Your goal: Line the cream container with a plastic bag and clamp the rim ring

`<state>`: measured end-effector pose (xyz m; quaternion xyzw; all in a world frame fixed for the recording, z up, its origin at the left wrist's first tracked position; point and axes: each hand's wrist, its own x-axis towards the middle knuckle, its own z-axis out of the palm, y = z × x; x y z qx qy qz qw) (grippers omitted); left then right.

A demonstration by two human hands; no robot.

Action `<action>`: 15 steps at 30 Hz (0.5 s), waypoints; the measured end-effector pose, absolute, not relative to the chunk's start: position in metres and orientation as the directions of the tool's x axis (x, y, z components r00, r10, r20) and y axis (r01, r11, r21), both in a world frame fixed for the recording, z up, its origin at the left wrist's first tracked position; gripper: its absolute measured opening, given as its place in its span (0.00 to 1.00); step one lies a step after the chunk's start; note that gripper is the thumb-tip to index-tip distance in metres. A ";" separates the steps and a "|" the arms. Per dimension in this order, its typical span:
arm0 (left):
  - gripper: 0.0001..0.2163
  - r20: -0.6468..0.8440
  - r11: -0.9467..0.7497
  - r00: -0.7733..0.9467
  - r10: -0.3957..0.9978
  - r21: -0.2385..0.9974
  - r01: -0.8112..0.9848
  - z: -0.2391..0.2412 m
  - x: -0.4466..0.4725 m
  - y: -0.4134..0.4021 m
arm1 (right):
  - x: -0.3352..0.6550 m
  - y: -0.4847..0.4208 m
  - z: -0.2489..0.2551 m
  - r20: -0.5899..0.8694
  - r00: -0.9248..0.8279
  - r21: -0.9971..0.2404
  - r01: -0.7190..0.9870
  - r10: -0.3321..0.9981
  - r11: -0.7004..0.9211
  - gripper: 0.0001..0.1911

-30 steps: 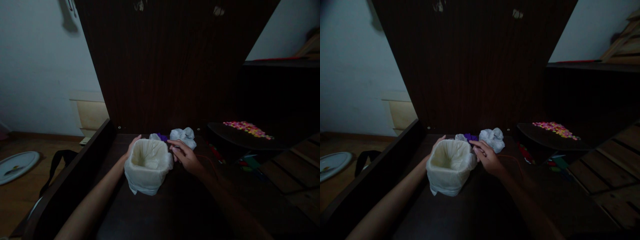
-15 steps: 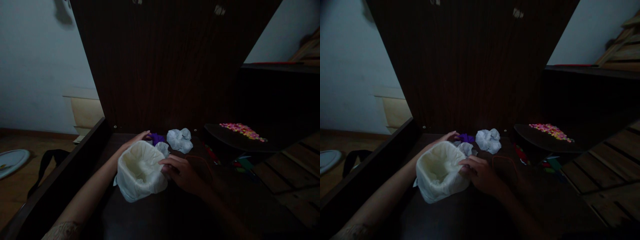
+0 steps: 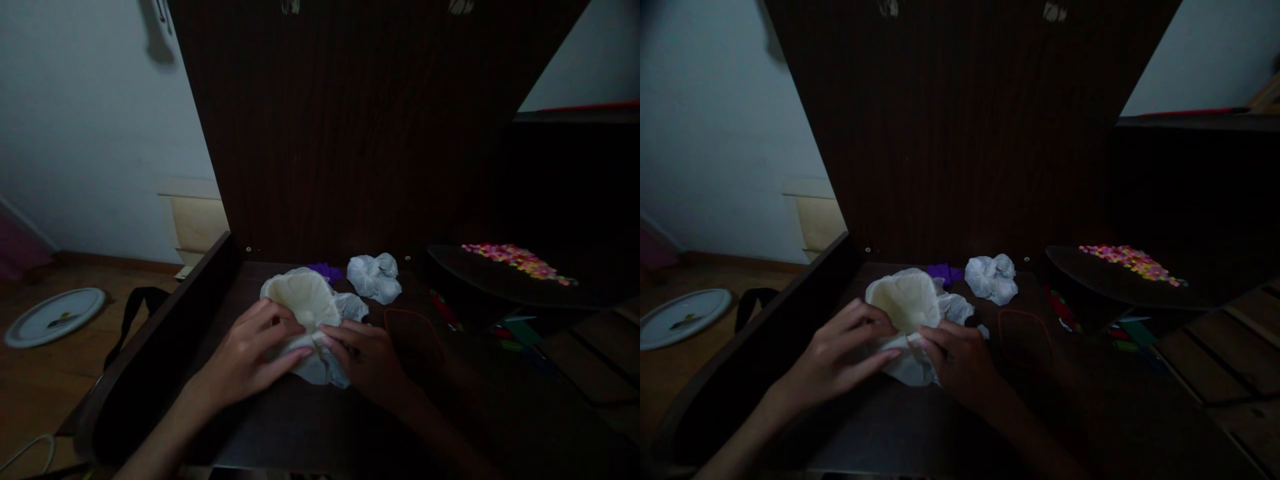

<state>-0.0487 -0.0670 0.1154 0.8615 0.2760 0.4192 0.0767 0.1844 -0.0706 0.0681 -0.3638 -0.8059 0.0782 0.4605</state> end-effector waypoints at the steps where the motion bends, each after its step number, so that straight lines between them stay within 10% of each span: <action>1: 0.05 0.680 -0.850 0.524 0.513 0.316 0.423 0.108 -0.047 -0.073 | 0.184 -0.071 0.068 0.687 -0.316 -0.458 0.511 0.655 0.727 0.09; 15: 0.08 0.770 -0.829 0.410 0.488 0.264 0.493 0.080 -0.070 -0.083 | 0.202 -0.063 0.067 0.752 -0.216 -0.486 0.456 0.623 0.746 0.08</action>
